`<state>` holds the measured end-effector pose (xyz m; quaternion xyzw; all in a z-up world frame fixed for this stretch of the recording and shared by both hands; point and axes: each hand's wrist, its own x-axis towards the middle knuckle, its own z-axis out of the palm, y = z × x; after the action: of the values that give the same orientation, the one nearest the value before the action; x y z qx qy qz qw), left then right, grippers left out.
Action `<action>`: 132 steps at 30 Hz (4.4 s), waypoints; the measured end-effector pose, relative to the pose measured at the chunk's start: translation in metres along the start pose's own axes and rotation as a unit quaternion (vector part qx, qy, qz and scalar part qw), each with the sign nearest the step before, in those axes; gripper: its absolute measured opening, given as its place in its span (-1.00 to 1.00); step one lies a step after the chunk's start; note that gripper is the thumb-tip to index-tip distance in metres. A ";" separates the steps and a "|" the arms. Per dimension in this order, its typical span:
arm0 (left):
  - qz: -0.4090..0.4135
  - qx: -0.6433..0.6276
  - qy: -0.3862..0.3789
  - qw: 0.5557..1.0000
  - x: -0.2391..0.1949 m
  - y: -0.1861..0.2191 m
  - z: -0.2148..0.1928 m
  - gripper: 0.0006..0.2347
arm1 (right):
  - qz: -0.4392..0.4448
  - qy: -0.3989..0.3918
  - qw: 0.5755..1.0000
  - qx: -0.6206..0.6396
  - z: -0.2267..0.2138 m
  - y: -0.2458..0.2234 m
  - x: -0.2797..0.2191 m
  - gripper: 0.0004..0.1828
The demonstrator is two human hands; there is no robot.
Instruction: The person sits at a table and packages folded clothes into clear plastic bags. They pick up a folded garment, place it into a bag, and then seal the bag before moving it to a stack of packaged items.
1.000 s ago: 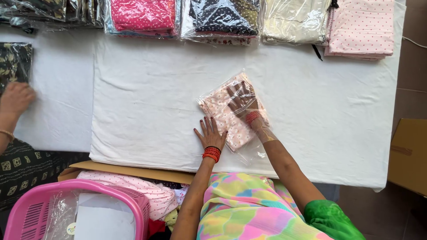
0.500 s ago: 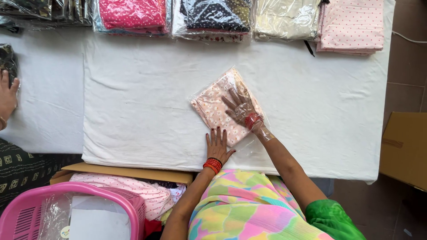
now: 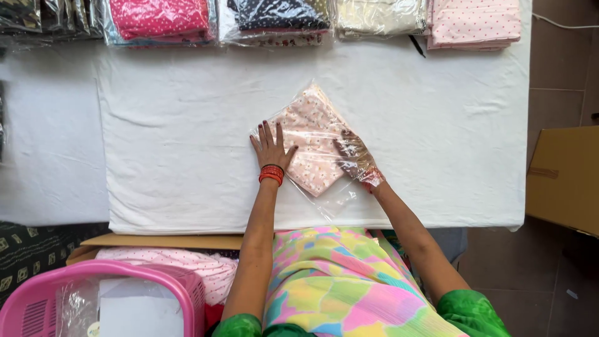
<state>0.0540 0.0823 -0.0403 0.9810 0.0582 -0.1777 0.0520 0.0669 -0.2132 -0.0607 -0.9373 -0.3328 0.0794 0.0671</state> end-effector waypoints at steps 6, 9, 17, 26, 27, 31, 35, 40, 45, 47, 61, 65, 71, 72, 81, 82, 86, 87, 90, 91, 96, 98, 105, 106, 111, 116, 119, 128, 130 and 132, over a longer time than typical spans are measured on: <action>-0.038 -0.018 0.045 0.998 0.005 -0.010 0.010 -0.16 | 0.002 0.043 0.999 0.032 0.011 -0.002 -0.010 -0.19; -0.066 -0.015 0.022 0.997 0.001 -0.007 0.001 -0.16 | 0.000 0.061 0.997 0.046 0.007 -0.007 -0.020 -0.17; -0.007 0.097 0.055 0.994 -0.009 0.023 -0.010 -0.23 | -0.028 0.045 0.999 0.013 -0.014 0.001 -0.120 -0.32; 0.551 0.086 0.087 0.825 -0.157 0.025 0.130 -0.49 | 0.276 0.053 0.950 0.134 -0.053 0.065 -0.145 -0.68; 0.549 0.084 0.086 0.827 -0.169 0.019 0.128 -0.49 | 0.274 0.050 0.951 0.133 -0.058 0.061 -0.132 -0.68; 0.271 -0.076 0.042 0.959 -0.191 0.015 0.097 -0.63 | 0.257 0.043 0.934 0.243 -0.059 0.059 -0.074 -0.47; -0.209 -0.378 0.034 0.901 -0.170 0.052 0.055 -0.48 | 0.277 -0.109 0.896 0.330 -0.065 0.059 -0.046 -0.19; -0.214 -0.525 0.040 0.823 -0.145 0.084 0.089 -0.16 | 0.248 -0.155 0.846 0.446 -0.050 0.071 -0.045 -0.20; -0.113 -0.710 0.106 0.687 -0.155 0.068 0.110 0.07 | 0.217 -0.166 0.745 0.609 -0.042 0.089 -0.054 -0.38; -0.098 -0.756 0.010 0.647 -0.161 0.052 0.108 0.07 | 0.159 -0.179 0.711 0.661 -0.026 0.103 -0.060 -0.60; 0.011 -0.330 0.275 0.903 -0.149 0.046 0.062 -0.56 | -0.078 0.141 0.952 0.261 -0.056 0.064 -0.054 -0.77; -0.038 -0.279 0.385 0.879 -0.153 0.062 0.038 -0.72 | -0.134 0.246 0.953 0.113 -0.062 0.058 -0.053 -0.93; -0.377 -0.492 0.331 0.712 -0.150 0.101 0.064 -0.73 | -0.241 0.162 0.954 0.068 -0.002 0.062 -0.059 -0.94; -0.375 -0.492 0.331 0.712 -0.147 0.103 0.082 -0.73 | -0.240 0.164 0.954 0.067 0.000 0.059 -0.061 -0.94; -0.323 -0.908 0.177 0.198 -0.136 0.146 0.117 -0.31 | -0.269 0.119 0.946 0.137 0.006 0.026 -0.081 -0.78; -0.353 -0.876 0.200 0.261 -0.125 0.143 0.119 -0.36 | -0.270 0.098 0.945 0.157 0.007 0.018 -0.083 -0.77; -0.347 -0.785 0.329 0.394 -0.104 0.132 0.128 -0.53 | -0.278 0.015 0.931 0.238 -0.009 -0.014 -0.097 -0.76; -0.342 -0.787 0.326 0.395 -0.107 0.126 0.110 -0.53 | -0.274 0.019 0.932 0.236 -0.022 -0.009 -0.094 -0.76; -0.188 -0.762 0.367 0.499 -0.132 0.100 0.042 -0.64 | -0.229 -0.010 0.922 0.312 -0.042 0.009 -0.083 -0.71; -0.123 -0.719 0.316 0.607 -0.141 0.089 0.006 -0.67 | -0.120 0.033 0.929 0.349 -0.041 0.022 -0.074 -0.64; 0.028 -0.578 0.155 0.801 -0.154 0.075 -0.183 -0.68 | 0.109 0.064 0.846 0.518 -0.055 0.068 -0.003 -0.29; 0.095 -0.514 0.030 0.852 -0.134 0.076 -0.222 -0.67 | 0.101 -0.120 0.642 0.750 -0.020 0.079 0.018 -0.04; 0.184 -0.624 -0.114 0.751 0.028 0.098 -0.232 -0.64 | 0.005 -0.154 0.095 0.984 -0.046 0.089 0.016 0.21; 0.191 -0.658 -0.128 0.717 0.060 0.102 -0.232 -0.59 | 0.054 -0.075 0.220 0.971 -0.060 0.103 0.023 0.11; 0.234 -0.742 -0.173 0.603 0.230 0.130 -0.226 -0.44 | 0.194 0.142 0.465 0.852 -0.045 0.252 0.088 -0.13; 0.182 -0.821 -0.168 0.514 0.427 0.138 -0.158 -0.55 | 0.201 0.274 0.552 0.762 -0.165 0.318 0.172 -0.23; 0.104 -0.771 -0.040 0.626 0.507 0.148 -0.111 -0.61 | 0.317 0.226 0.697 0.602 -0.172 0.351 0.211 -0.23; -0.131 -0.452 0.144 0.870 0.464 0.219 -0.072 -0.58 | 0.316 0.199 0.798 0.474 -0.124 0.381 0.222 -0.39; -0.137 -0.433 0.117 0.883 0.440 0.221 -0.106 -0.49 | 0.316 0.208 0.801 0.463 -0.124 0.371 0.220 -0.40; -0.140 -0.411 0.092 0.896 0.424 0.222 -0.125 -0.39 | 0.315 0.222 0.803 0.454 -0.121 0.362 0.218 -0.41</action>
<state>0.5203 -0.0816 -0.0561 0.8656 0.2678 -0.0525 0.4198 0.4793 -0.3625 -0.0302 -0.8450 0.0791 0.0284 0.5282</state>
